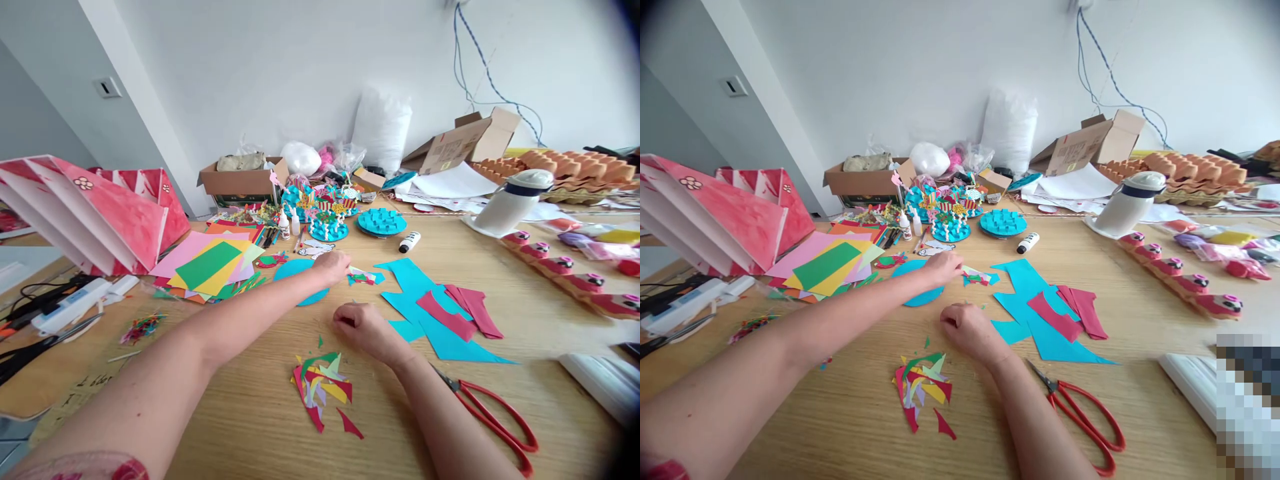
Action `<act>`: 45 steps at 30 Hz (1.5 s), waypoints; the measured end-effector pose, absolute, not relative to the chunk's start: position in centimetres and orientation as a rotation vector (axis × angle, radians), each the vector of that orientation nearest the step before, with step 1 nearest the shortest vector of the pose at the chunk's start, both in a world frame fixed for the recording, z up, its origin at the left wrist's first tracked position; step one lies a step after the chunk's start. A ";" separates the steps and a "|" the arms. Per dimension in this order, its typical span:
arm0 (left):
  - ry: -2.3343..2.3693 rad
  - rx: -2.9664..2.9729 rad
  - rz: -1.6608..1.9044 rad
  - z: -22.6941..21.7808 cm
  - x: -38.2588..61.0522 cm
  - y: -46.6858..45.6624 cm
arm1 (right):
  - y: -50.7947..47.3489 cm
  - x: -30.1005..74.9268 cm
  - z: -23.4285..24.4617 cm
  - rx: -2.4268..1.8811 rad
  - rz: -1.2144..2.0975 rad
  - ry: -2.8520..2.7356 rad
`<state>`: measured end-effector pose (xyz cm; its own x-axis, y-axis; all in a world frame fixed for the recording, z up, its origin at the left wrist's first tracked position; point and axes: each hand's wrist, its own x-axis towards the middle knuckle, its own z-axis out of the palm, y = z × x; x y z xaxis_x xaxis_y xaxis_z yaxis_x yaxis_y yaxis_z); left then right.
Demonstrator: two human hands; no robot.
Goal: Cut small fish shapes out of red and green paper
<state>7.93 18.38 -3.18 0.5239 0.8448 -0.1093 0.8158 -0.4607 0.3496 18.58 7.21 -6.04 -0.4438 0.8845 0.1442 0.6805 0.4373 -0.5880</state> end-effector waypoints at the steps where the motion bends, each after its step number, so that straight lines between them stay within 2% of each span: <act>1: 1.356 2.416 0.131 -2.7 7.1 17.7 | 7.1 18.6 -6.0 -1.273 0.695 -2.304; 7: 1.165 2.333 -0.005 -2.4 2.0 12.7 | 6.5 18.3 -6.4 -1.116 0.909 -2.460; 22: 1.006 1.990 -0.030 -3.9 0.3 8.4 | 5.9 17.9 -5.1 -1.202 0.994 -2.358; 33: 1.225 2.051 0.290 -2.3 2.5 14.3 | 7.1 18.8 -5.8 -1.370 0.772 -2.245; 45: 1.277 2.363 0.107 -5.5 10.8 21.3 | 7.1 18.4 -6.3 -1.357 0.595 -2.393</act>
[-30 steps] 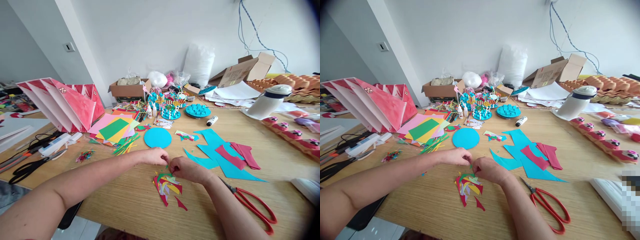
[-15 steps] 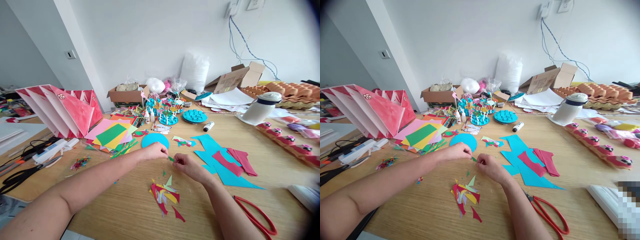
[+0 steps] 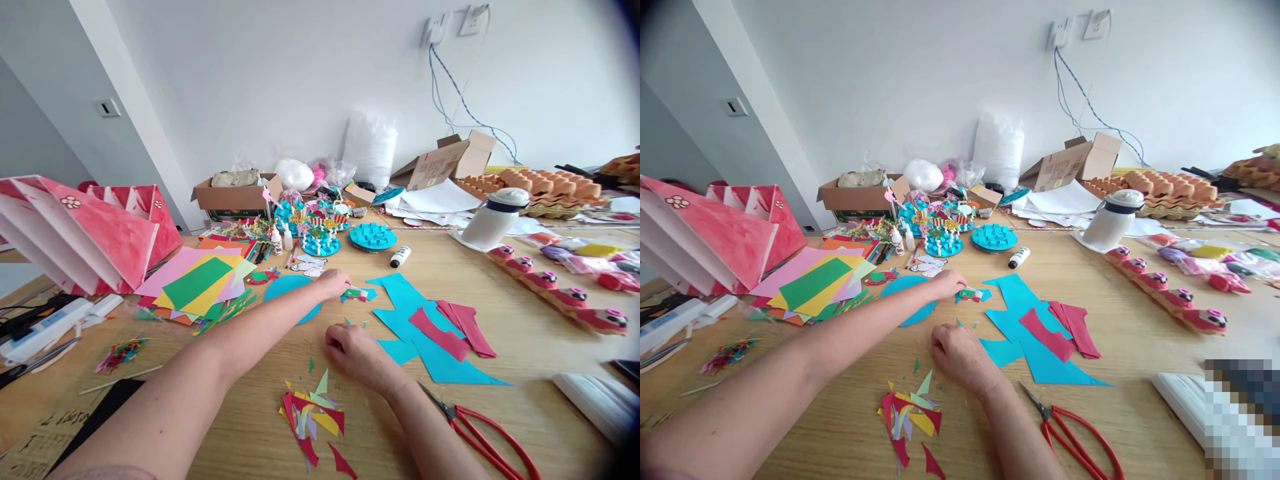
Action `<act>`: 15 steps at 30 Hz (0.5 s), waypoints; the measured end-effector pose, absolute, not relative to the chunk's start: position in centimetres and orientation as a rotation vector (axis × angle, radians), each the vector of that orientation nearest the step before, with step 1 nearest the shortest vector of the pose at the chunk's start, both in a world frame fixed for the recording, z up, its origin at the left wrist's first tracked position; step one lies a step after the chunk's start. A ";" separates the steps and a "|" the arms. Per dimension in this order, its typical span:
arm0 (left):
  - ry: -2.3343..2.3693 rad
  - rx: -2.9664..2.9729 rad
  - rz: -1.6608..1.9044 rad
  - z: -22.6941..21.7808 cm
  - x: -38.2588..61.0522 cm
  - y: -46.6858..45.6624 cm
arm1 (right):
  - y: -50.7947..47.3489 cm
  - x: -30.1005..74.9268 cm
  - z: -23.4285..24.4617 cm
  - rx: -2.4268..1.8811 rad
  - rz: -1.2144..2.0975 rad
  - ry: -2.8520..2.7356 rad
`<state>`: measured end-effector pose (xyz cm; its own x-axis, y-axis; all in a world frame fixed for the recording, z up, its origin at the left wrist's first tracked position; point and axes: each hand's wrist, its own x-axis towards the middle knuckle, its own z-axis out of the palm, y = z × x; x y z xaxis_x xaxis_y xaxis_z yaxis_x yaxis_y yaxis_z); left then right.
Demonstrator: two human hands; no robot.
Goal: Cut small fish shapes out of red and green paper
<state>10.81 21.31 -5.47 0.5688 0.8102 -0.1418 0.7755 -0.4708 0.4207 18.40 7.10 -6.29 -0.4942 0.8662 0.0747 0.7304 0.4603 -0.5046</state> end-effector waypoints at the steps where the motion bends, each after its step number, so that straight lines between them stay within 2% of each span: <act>1: 1.277 2.392 0.119 -5.6 10.7 21.3 | 7.2 18.6 -6.3 -1.342 0.621 -2.413; 8: 1.242 2.482 0.248 -4.0 7.5 18.4 | 7.1 18.8 -6.0 -1.084 0.948 -2.571; 15: 1.092 2.389 0.058 -3.1 2.9 12.5 | 6.6 18.0 -6.1 -1.033 1.001 -2.617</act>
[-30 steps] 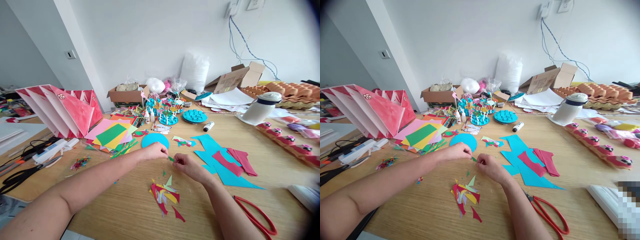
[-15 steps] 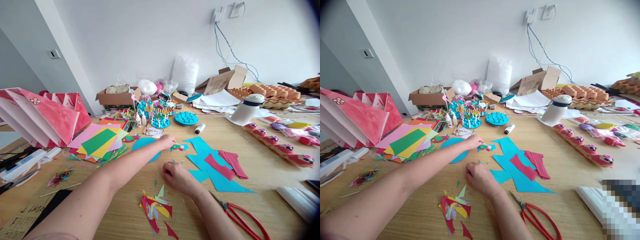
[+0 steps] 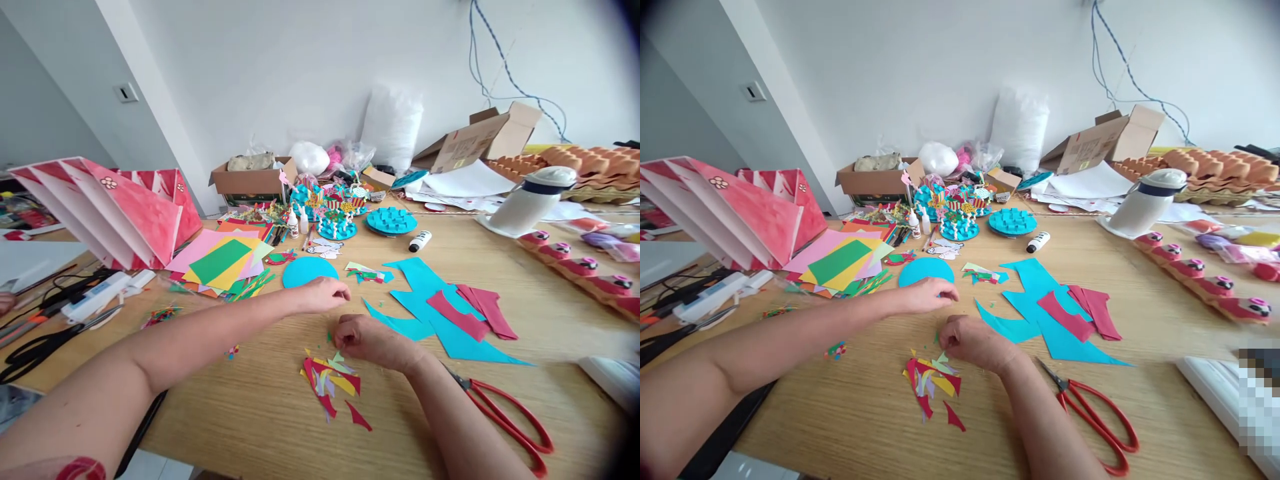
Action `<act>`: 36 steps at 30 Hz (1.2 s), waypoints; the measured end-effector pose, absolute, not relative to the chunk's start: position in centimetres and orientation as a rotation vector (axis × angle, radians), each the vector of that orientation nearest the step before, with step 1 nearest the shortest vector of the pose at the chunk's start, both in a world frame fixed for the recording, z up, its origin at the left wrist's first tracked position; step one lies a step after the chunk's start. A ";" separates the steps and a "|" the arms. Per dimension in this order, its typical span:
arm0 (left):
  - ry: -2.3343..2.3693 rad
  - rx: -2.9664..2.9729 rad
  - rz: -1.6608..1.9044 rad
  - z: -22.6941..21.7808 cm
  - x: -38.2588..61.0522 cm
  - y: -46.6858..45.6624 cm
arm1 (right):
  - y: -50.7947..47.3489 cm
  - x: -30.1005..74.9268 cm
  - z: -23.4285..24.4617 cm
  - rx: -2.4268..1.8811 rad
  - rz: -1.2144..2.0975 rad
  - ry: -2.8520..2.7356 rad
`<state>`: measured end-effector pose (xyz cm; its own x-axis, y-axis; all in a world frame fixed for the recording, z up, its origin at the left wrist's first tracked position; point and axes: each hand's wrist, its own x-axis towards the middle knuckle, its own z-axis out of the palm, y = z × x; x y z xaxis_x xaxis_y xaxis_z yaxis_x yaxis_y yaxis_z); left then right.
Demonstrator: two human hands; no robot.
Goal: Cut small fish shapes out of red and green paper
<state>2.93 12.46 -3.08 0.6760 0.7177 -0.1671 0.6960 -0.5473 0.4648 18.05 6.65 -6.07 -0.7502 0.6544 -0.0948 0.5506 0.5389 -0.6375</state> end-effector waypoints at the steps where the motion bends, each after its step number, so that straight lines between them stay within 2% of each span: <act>1: 1.089 2.367 0.025 -3.1 2.5 11.6 | 6.6 17.9 -6.1 -1.033 1.003 -2.620; 8: 1.167 2.279 -0.130 -3.3 1.0 7.5 | 6.2 17.9 -5.7 -1.083 0.993 -2.571; 16: 0.972 2.287 -0.295 -2.9 -1.1 6.4 | 6.6 19.4 -5.5 -1.210 1.073 -2.435; 27: 0.928 2.338 -0.263 -4.7 -1.8 5.7 | 6.7 19.6 -5.1 -1.118 1.318 -2.257; 36: 0.862 1.966 -0.197 -2.3 -2.7 7.0 | 7.2 20.1 -5.3 -1.062 1.484 -2.074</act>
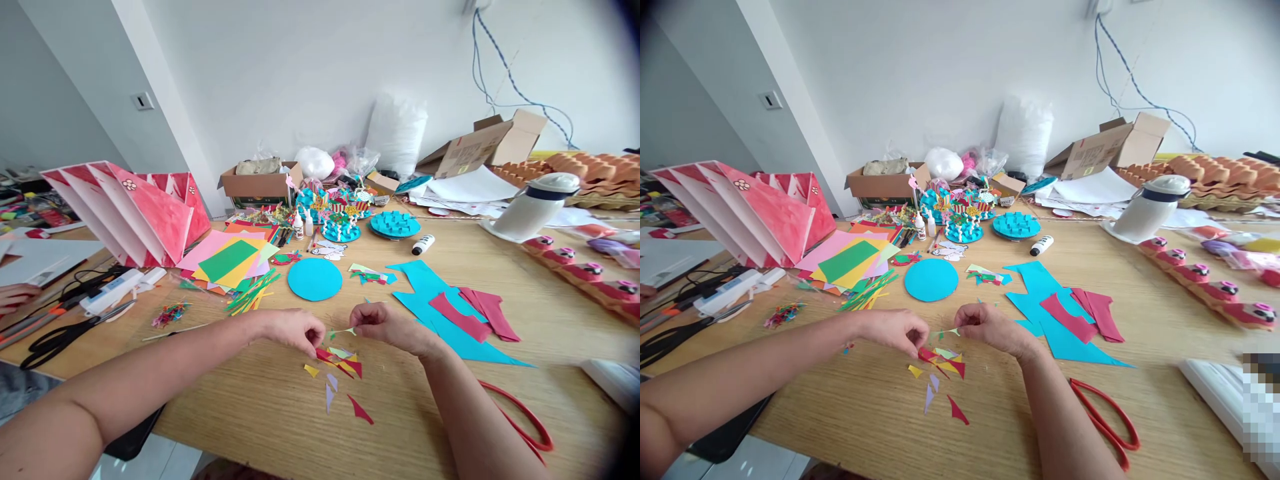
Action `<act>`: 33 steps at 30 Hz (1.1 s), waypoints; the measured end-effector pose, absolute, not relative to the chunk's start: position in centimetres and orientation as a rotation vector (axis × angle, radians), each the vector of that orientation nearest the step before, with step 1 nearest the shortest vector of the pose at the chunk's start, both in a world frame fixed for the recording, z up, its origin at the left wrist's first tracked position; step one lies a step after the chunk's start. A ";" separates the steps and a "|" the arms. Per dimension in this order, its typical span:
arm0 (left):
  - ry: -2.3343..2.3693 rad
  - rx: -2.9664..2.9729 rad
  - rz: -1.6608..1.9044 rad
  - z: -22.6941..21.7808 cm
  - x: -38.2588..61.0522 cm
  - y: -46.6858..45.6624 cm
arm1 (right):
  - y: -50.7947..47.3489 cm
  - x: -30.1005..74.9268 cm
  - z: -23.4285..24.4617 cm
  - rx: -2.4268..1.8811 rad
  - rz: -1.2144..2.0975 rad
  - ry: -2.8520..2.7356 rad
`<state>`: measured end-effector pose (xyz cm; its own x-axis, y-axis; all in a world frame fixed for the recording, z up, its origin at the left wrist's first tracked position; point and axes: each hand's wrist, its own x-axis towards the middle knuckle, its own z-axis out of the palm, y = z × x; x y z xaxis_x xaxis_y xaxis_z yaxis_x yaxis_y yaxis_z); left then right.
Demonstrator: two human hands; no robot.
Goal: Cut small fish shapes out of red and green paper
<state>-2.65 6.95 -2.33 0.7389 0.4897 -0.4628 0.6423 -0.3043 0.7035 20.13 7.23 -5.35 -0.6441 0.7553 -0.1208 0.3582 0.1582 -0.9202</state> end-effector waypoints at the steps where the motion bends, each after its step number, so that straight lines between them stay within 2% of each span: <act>1: 0.847 1.899 -0.179 -2.1 -2.8 7.1 | 7.3 20.2 -5.4 -1.053 1.497 -2.063; 4: 0.828 1.661 -0.071 -1.6 -3.0 7.2 | 7.1 20.3 -5.2 -1.027 1.530 -2.042; 8: 0.926 1.353 0.249 -1.4 -2.7 7.1 | 6.7 20.0 -4.7 -0.992 1.580 -2.017; 12: 0.959 1.302 0.417 -1.6 -1.6 6.7 | 6.5 19.5 -4.6 -1.005 1.570 -1.974; 18: 0.972 1.346 0.407 -2.4 -0.3 6.8 | 6.7 19.2 -4.8 -1.134 1.428 -1.914; 25: 1.052 1.445 0.386 -2.8 -0.5 7.4 | 6.8 19.7 -4.6 -1.173 1.421 -1.897; 33: 1.179 1.463 0.593 -2.4 -0.6 7.4 | 7.3 20.0 -4.9 -1.057 1.465 -1.589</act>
<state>-0.62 7.39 -2.44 0.3767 0.8944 -0.2411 0.3405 0.1084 0.9340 20.00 7.34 -4.85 -0.4051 0.9140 -0.0223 0.0963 0.0184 -0.9952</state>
